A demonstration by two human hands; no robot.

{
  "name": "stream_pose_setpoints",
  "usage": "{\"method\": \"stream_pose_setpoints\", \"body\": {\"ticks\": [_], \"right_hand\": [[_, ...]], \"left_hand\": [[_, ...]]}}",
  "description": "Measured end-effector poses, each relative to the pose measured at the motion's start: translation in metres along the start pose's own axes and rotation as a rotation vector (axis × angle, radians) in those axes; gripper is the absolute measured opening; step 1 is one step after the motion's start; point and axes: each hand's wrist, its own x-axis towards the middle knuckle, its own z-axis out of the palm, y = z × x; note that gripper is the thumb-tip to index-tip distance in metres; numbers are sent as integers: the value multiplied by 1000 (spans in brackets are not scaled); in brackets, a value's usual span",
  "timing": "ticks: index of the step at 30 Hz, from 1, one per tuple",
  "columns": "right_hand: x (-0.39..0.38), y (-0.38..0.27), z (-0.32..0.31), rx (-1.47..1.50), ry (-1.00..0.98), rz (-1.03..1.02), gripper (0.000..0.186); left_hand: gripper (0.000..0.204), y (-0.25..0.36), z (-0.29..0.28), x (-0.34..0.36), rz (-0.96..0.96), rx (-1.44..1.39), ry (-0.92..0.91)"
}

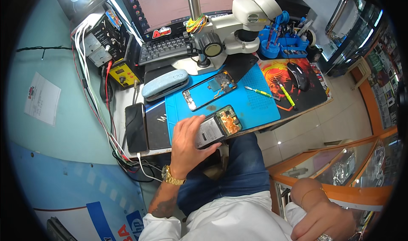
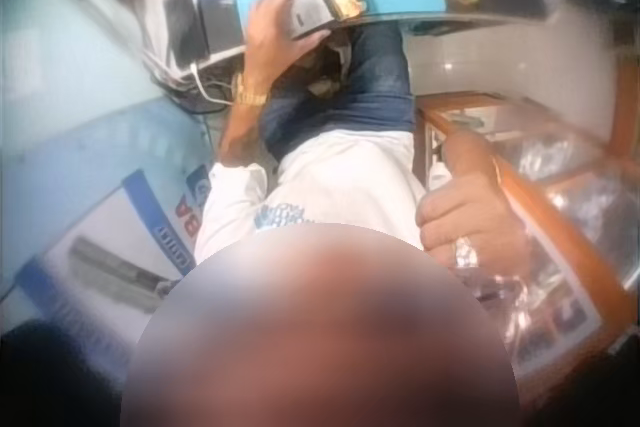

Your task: The person repairs a disassembled smartphone by using a screwdriver to manipulate internal components and connectors. They connect the device to a power source to test it, then proceed to reassemble the phone by aligning the back cover and securing it.

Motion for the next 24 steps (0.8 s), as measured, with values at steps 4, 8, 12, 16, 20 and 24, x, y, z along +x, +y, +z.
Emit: {"method": "stream_pose_setpoints", "body": {"ticks": [4, 8, 12, 16, 20, 24], "right_hand": [[37, 21, -4, 60, 16, 54, 27], [33, 32, -3, 237, 74, 42, 25], [38, 37, -5, 249, 68, -7, 26], [40, 45, -3, 459, 121, 38, 26], [37, 53, -9, 654, 30, -30, 13], [2, 17, -19, 865, -14, -57, 17]], "left_hand": [[87, 11, -11, -15, -69, 36, 57], [88, 20, -19, -29, -75, 49, 96], [88, 25, -23, -39, -64, 61, 98], [89, 25, -24, -47, -72, 106, 150], [87, 27, -24, -54, -89, 77, 186], [91, 27, -26, -64, -144, 32, 206]]}}
